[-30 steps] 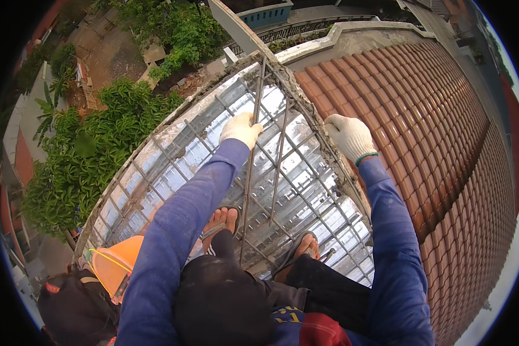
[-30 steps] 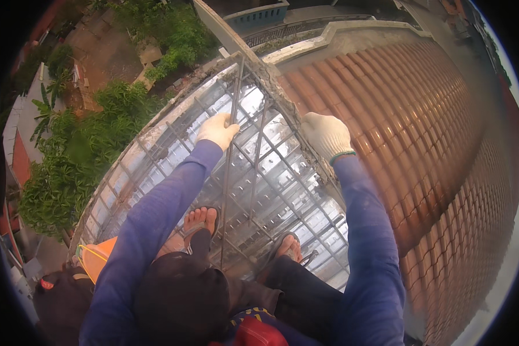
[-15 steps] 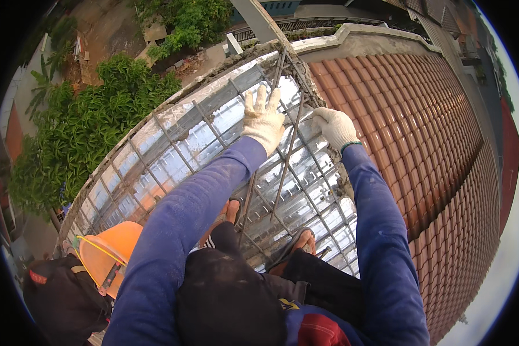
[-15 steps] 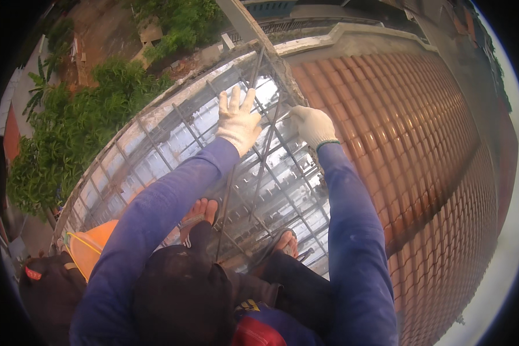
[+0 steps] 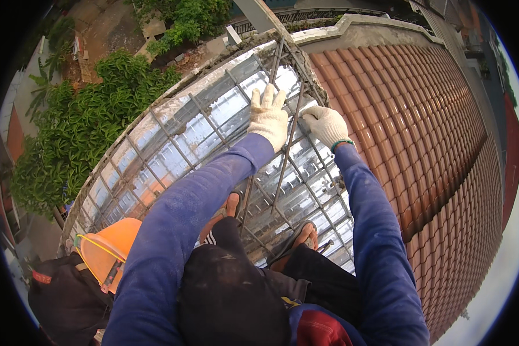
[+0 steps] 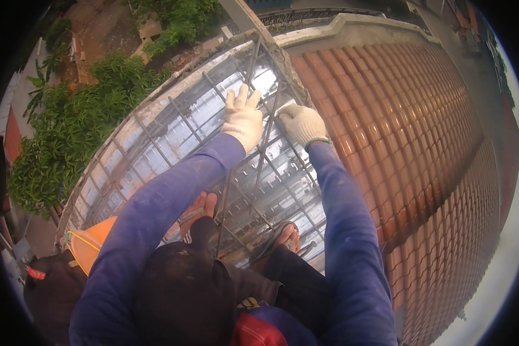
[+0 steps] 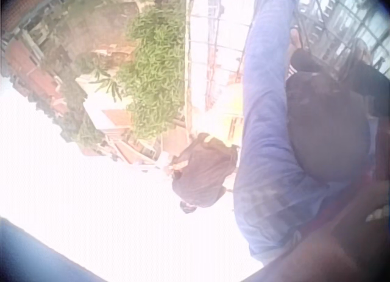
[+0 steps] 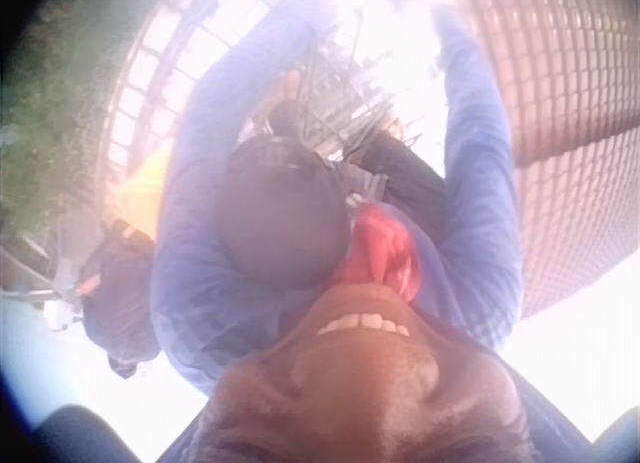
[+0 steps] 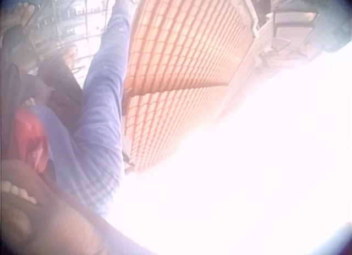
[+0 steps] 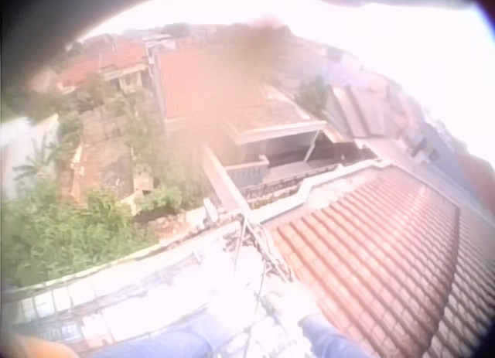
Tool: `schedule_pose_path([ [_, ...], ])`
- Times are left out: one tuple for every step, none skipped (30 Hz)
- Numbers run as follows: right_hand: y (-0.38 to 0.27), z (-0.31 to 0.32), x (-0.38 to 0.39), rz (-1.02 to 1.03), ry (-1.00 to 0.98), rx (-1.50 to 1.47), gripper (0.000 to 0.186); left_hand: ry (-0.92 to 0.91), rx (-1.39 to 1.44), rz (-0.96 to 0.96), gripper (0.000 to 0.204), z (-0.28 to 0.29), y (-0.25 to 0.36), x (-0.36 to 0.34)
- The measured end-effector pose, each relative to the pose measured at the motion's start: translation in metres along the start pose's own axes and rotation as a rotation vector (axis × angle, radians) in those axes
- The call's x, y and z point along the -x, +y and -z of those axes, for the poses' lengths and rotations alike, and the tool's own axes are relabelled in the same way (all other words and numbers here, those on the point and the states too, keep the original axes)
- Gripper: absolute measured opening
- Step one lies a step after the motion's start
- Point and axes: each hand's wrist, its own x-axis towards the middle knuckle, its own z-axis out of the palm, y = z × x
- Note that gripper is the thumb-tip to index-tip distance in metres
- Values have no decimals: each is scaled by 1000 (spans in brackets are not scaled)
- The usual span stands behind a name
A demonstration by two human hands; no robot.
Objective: The person uses pliers to cut sections of a metal grid on a roof. They repeatedly grip and cut the grid wires, then remove the cut pieces.
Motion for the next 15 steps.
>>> schedule_pose_path([
  [-3, -5, 2, -9, 31, 17, 32, 32, 82, 53, 24, -2, 1, 1],
  [-5, -11, 5, -15, 59, 21, 33, 31, 180, 102, 24, -4, 1, 0],
  [-6, -15, 7, -15, 99, 13, 35, 42, 267, 159, 25, -5, 0, -1],
  [-8, -21, 8, -77, 109, 9, 38, 111, 157, 143, 19, -6, 2, -7],
  [-9, -25, 9, -97, 123, -15, 39, 90, 152, 153, 20, -7, 3, -13],
  [-9, -29, 9, -134, 147, -41, 39, 53, 139, 176, 21, -5, 2, -21],
  [-10, -32, 8, -167, 178, -69, 40, -43, 127, 187, 22, -3, 2, -28],
  [-9, -33, 7, -186, 163, -100, 42, -48, 44, 102, 25, -1, 0, -29],
  [-9, -34, 5, -181, 185, -65, 42, -89, 77, 112, 25, 3, 0, -30],
  [-8, -35, 5, -176, 180, -51, 42, -180, 114, 114, 26, 8, -1, -29],
  [-8, -35, 3, -174, 182, -44, 42, -250, 151, 124, 26, 12, -1, -28],
  [-9, -38, 3, -167, 207, 4, 39, -292, 211, 152, 27, 17, 0, -25],
  [-10, -40, 3, -234, 201, -189, 37, -316, 274, 190, 28, 21, 3, -23],
  [-12, -45, 4, -307, 207, -380, 36, -371, 331, 244, 29, 25, 5, -23],
  [-15, -48, 5, -390, 213, -566, 35, -356, 368, 254, 30, 28, 7, -26],
])
